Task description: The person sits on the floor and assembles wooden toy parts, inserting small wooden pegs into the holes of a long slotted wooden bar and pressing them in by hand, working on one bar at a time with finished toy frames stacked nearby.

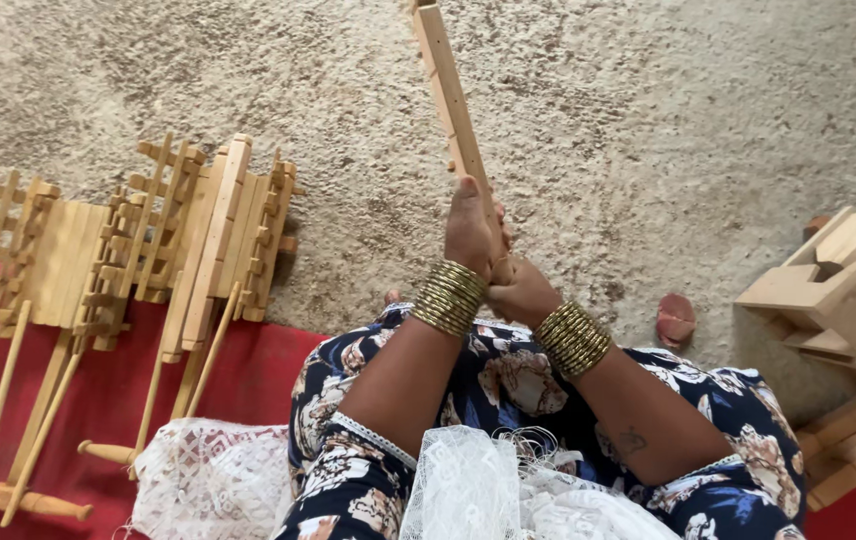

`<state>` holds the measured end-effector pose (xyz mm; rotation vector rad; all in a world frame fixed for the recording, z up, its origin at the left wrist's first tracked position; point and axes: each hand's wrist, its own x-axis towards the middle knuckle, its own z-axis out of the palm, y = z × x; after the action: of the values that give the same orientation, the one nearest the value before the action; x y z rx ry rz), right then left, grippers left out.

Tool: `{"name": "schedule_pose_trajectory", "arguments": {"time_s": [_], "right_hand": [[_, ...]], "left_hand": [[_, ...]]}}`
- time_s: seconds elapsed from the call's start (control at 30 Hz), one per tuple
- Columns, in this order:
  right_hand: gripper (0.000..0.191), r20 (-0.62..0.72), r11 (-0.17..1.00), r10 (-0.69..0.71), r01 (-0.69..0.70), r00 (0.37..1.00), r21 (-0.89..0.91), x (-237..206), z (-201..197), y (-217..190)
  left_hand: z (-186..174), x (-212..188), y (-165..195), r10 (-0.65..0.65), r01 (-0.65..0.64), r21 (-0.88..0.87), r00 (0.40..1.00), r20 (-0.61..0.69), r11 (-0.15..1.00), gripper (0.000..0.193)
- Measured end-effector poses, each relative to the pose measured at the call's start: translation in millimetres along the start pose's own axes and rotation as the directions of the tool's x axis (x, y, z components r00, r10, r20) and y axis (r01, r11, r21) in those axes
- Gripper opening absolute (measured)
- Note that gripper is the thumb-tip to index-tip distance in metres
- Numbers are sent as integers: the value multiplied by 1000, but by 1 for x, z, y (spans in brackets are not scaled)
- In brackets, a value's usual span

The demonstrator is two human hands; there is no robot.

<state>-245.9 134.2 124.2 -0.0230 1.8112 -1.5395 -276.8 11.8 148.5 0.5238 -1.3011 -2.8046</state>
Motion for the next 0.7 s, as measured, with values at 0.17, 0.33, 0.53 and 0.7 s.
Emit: {"name": "schedule_pose_trajectory", "arguments": {"time_s": [0.17,0.33,0.53,0.7], "right_hand": [[23,450,902,-214,-1,867,432,-3,-8,16],[22,593,833,-337,-63,732,550,0,-9,17],[28,-171,853,-130,22,977,-521,-2,-5,-7],[19,156,978,-125,148,980,-149,5,-17,17]], "left_hand": [[-7,-9,15,-104,188,-231,937,332,955,61],[-11,-8,15,-23,266,-322,802,597,909,69],[-4,4,-3,-61,66,265,998,-27,962,54],[-7,0,2,-210,229,-139,967,143,963,53]]}}
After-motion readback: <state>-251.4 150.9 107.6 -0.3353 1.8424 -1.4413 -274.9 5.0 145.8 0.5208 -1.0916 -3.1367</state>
